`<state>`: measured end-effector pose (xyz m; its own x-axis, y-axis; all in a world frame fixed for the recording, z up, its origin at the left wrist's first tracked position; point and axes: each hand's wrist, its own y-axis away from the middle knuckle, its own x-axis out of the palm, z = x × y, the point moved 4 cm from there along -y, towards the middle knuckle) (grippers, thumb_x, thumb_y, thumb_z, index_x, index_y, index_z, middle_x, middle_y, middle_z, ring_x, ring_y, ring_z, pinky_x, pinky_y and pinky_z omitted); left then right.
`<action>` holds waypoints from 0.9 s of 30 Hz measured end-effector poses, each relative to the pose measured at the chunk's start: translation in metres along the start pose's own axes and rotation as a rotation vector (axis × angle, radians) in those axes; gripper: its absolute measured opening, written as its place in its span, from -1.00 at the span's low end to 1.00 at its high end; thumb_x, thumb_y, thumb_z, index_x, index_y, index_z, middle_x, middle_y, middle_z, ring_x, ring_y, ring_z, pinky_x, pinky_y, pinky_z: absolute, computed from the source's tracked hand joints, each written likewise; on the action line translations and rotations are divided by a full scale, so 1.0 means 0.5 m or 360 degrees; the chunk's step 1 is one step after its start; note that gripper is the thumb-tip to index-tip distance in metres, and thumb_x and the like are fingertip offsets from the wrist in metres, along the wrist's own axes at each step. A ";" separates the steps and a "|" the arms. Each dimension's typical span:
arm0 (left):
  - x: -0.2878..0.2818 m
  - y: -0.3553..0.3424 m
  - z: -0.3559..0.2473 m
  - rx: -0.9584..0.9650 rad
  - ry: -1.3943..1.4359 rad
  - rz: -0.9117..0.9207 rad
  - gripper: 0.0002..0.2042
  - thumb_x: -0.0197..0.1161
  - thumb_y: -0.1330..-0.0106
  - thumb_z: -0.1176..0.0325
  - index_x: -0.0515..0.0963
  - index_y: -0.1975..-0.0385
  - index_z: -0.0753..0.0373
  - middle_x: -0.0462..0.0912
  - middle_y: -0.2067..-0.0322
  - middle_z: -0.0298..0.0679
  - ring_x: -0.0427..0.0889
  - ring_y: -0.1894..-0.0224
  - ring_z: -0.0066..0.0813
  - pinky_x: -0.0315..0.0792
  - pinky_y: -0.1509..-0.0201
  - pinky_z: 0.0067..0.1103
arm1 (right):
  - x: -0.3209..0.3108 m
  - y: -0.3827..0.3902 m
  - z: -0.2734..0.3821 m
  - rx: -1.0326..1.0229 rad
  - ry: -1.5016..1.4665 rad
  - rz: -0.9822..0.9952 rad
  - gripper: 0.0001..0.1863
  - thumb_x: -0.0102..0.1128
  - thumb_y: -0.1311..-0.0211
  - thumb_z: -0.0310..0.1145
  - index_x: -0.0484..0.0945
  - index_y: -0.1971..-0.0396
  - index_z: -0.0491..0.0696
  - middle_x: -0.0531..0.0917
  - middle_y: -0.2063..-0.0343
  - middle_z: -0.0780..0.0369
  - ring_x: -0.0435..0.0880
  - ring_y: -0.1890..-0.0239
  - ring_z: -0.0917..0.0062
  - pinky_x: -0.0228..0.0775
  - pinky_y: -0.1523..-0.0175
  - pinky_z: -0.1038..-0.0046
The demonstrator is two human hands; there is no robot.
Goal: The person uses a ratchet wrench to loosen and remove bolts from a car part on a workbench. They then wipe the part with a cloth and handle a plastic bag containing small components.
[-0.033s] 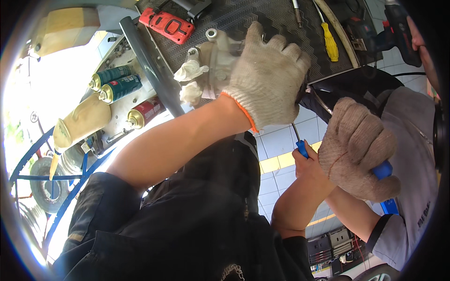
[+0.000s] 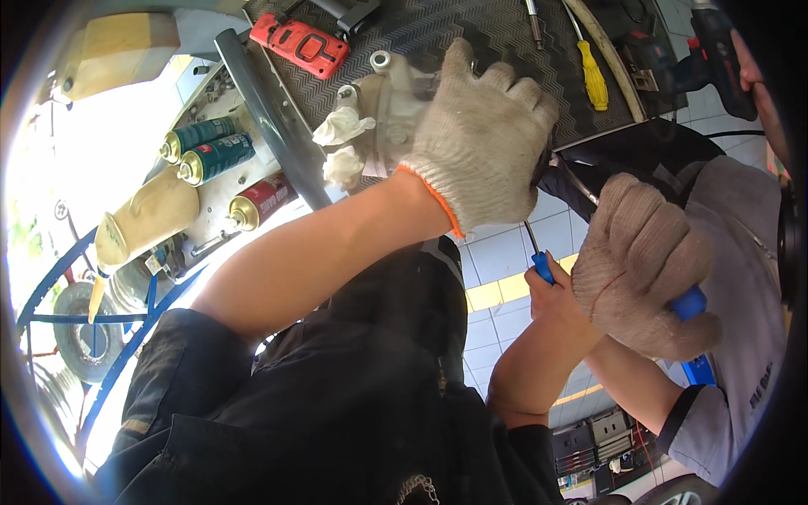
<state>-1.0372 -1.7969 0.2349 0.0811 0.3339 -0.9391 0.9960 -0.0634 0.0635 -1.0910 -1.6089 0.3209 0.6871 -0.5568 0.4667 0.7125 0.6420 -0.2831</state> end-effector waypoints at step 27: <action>0.007 -0.032 -0.017 0.0048 -0.0120 -0.0211 -0.51 0.53 -0.32 0.06 0.79 -0.21 0.11 0.87 -0.11 -0.21 0.77 -0.32 -0.13 0.38 -0.58 0.09 | 0.124 -0.015 -0.151 -0.0501 0.0929 -0.0425 -0.53 0.69 -0.17 0.13 0.72 0.43 0.03 0.68 0.46 0.25 0.73 0.49 0.32 0.58 0.33 0.28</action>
<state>-1.0523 -1.7866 0.2335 -0.0552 0.2698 -0.9613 0.9961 -0.0520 -0.0718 -1.0432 -1.6880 0.2886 0.3848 -0.9214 0.0537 0.8137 0.3111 -0.4911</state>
